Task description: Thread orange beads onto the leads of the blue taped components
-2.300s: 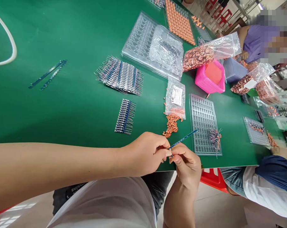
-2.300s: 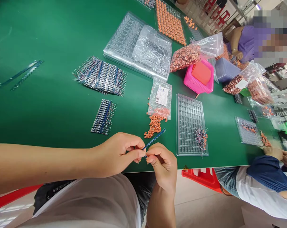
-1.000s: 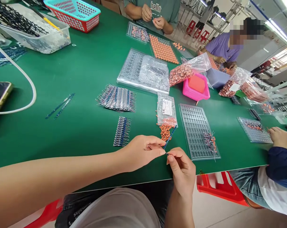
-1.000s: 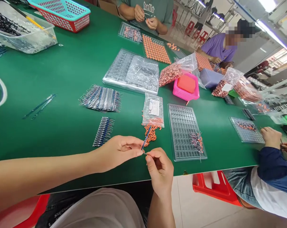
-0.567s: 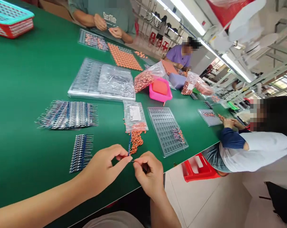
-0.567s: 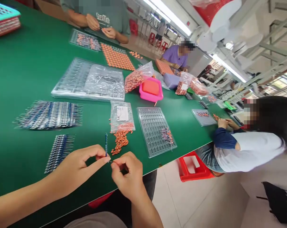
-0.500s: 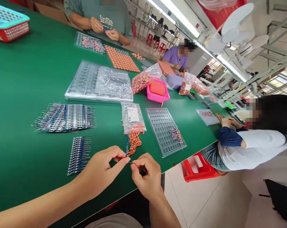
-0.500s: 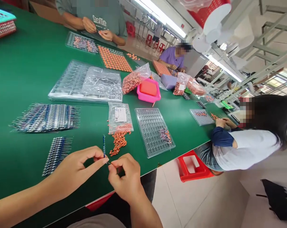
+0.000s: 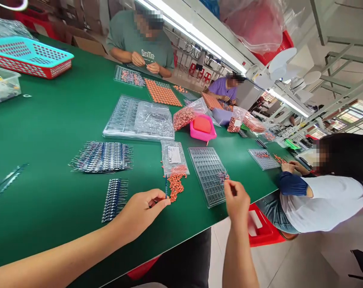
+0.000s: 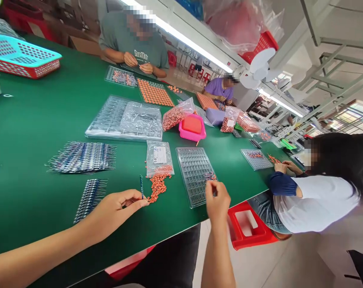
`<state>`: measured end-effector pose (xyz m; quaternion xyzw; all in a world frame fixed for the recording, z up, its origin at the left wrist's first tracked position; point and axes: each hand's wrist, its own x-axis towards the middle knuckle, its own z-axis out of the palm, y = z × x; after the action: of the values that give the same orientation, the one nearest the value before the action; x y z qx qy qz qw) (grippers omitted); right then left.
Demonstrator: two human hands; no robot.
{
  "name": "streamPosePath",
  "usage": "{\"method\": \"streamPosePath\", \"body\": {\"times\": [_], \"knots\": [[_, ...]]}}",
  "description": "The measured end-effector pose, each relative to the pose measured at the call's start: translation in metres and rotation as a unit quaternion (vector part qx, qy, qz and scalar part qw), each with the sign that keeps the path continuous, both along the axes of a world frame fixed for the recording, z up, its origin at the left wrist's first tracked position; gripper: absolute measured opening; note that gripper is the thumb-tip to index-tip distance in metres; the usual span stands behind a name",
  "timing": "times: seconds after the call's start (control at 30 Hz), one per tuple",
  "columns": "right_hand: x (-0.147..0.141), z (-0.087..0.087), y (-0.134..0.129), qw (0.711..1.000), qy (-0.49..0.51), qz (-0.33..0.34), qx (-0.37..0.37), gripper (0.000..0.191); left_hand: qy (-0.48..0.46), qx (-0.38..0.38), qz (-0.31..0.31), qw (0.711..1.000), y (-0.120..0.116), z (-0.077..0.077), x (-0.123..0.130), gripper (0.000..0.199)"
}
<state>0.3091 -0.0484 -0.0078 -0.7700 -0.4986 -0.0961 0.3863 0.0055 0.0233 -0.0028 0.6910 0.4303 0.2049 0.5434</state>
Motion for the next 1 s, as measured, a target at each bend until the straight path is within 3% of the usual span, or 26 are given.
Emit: {"method": "streamPosePath", "body": {"times": [0.1, 0.17, 0.3, 0.4, 0.47, 0.53, 0.63, 0.8, 0.9, 1.0], "knots": [[0.041, 0.003, 0.011, 0.999, -0.016, -0.024, -0.02, 0.049, -0.021, -0.011, 0.001, 1.0, 0.001, -0.001, 0.002, 0.029], [0.043, 0.0, 0.011, 0.999, -0.027, -0.026, -0.028, 0.055, -0.044, -0.021, 0.002, 0.999, 0.001, -0.004, 0.002, 0.024], [-0.007, -0.019, -0.001, 0.999, -0.03, 0.023, -0.018, 0.05, -0.069, -0.03, 0.006, 0.997, 0.001, -0.008, 0.004, 0.021], [-0.064, -0.035, -0.009, 0.981, -0.017, 0.195, -0.017, 0.031, -0.059, -0.022, 0.024, 0.998, 0.0, -0.009, 0.007, 0.015], [-0.091, -0.042, -0.009, 0.962, -0.021, 0.271, -0.022, 0.026, -0.049, -0.018, 0.034, 0.998, 0.001, -0.009, 0.008, 0.014], [-0.103, -0.044, -0.007, 0.955, -0.021, 0.297, -0.011, 0.024, -0.034, -0.01, 0.046, 0.998, 0.003, -0.007, 0.007, 0.02], [-0.1, -0.045, -0.002, 0.955, 0.016, 0.298, 0.006, 0.027, -0.009, 0.007, 0.055, 0.998, 0.006, 0.002, -0.001, 0.032], [-0.088, -0.046, 0.0, 0.943, 0.02, 0.333, -0.002, 0.031, 0.041, 0.059, 0.101, 0.992, 0.006, 0.024, -0.035, 0.034], [-0.09, -0.05, 0.0, 0.935, 0.02, 0.353, 0.005, 0.035, 0.092, 0.097, 0.156, 0.979, 0.003, 0.03, -0.072, 0.03], [-0.094, -0.057, 0.001, 0.943, 0.036, 0.33, 0.016, 0.042, 0.171, 0.144, 0.229, 0.947, 0.002, 0.031, -0.118, 0.026]]}}
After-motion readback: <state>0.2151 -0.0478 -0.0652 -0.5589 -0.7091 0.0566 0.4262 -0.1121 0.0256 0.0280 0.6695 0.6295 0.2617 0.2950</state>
